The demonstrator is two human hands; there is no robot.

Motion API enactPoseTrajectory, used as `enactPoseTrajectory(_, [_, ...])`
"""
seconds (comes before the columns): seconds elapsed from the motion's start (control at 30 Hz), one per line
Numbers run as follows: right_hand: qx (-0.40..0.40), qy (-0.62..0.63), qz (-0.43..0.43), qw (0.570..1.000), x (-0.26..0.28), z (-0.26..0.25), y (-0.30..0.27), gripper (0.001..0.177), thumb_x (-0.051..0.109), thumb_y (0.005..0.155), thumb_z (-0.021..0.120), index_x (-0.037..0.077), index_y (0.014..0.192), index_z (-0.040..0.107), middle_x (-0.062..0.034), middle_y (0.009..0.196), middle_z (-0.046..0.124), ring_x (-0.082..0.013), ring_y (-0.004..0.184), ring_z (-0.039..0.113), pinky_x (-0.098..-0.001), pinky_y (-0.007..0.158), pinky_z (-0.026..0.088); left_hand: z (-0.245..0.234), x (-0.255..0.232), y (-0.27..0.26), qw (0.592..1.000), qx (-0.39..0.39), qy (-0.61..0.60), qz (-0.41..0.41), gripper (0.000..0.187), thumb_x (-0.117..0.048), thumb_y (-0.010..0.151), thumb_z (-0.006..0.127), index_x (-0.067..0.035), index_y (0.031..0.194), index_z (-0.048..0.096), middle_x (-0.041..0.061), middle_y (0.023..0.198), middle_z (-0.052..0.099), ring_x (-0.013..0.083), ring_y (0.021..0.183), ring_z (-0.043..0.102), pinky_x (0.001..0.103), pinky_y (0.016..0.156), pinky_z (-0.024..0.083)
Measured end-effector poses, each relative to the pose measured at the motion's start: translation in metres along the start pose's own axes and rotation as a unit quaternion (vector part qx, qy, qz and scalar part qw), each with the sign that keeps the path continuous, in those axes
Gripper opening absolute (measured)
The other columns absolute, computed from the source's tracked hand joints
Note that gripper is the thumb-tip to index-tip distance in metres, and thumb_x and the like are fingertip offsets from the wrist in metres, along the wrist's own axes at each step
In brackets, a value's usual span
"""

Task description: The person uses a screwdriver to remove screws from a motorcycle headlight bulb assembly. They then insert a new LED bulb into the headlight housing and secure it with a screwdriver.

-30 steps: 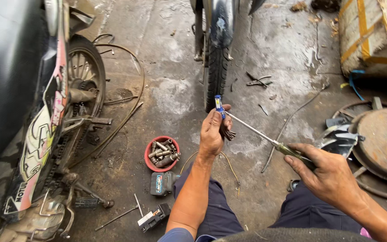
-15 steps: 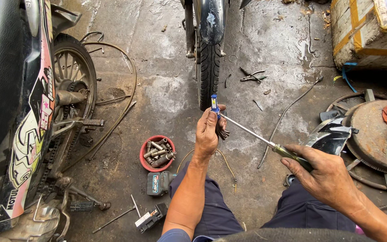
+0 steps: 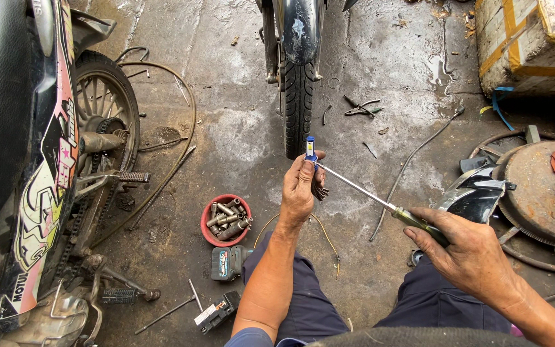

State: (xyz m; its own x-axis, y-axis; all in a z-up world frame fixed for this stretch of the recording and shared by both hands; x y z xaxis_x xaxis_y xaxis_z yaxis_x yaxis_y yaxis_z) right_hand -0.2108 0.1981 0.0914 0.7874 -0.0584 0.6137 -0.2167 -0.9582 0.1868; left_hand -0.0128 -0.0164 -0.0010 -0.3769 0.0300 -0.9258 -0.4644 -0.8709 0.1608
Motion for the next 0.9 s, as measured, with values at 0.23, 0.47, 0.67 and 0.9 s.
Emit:
enactPoseTrajectory(0.23, [-0.013, -0.012, -0.017, 1.0, -0.011, 0.004, -0.004, 0.042, 0.03, 0.085, 0.076, 0.01, 0.121, 0.072, -0.0009, 0.1, 0.079, -0.0148, 0.079, 0.077, -0.0286, 0.076, 0.058, 0.003, 0.003, 0.0, 1.0, -0.003, 0.006, -0.001, 0.04, -0.033, 0.11, 0.046, 0.0, 0.126, 0.061, 0.0, 0.074, 0.052, 0.011, 0.073, 0.053, 0.025, 0.068, 0.047])
enactPoseTrajectory(0.47, [-0.019, -0.018, -0.026, 0.999, -0.016, 0.005, -0.004, 0.042, 0.031, 0.085, 0.077, 0.011, 0.121, 0.072, -0.001, 0.101, 0.079, -0.015, 0.08, 0.077, -0.0287, 0.076, 0.058, 0.004, 0.004, 0.002, 1.0, -0.008, 0.004, -0.021, 0.038, -0.032, 0.109, 0.047, -0.001, 0.125, 0.062, 0.0, 0.077, 0.053, 0.0092, 0.074, 0.053, 0.023, 0.068, 0.046])
enactPoseTrajectory(0.67, [-0.024, -0.017, -0.024, 0.999, -0.02, 0.007, -0.003, 0.042, 0.031, 0.084, 0.077, 0.01, 0.121, 0.073, -0.0013, 0.1, 0.079, -0.015, 0.078, 0.077, -0.0287, 0.074, 0.058, 0.004, 0.007, 0.003, 1.0, -0.01, 0.001, -0.022, 0.038, -0.031, 0.109, 0.047, 0.0, 0.125, 0.062, 0.0, 0.076, 0.052, 0.009, 0.073, 0.052, 0.024, 0.068, 0.045])
enactPoseTrajectory(0.9, [0.075, 0.043, 0.144, 0.986, -0.033, 0.005, 0.005, 0.039, 0.035, 0.084, 0.075, 0.021, 0.121, 0.077, 0.0022, 0.08, 0.084, -0.0077, 0.065, 0.074, -0.0265, 0.066, 0.054, -0.001, 0.012, 0.004, 0.998, -0.004, 0.061, -0.01, 0.037, -0.034, 0.109, 0.049, -0.004, 0.126, 0.062, 0.0, 0.078, 0.054, 0.0086, 0.074, 0.054, 0.022, 0.065, 0.045])
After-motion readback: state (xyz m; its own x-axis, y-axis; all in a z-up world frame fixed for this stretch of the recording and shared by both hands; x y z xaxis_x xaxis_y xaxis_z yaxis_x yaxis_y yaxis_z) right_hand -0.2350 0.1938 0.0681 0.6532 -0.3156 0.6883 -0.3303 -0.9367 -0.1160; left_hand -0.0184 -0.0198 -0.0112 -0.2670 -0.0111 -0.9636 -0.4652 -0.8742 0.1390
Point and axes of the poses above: each hand's wrist, its own y-axis towards the middle knuckle, its own z-axis out of the palm, x = y × z, the point moved 2 cm from there along y, towards the middle knuckle
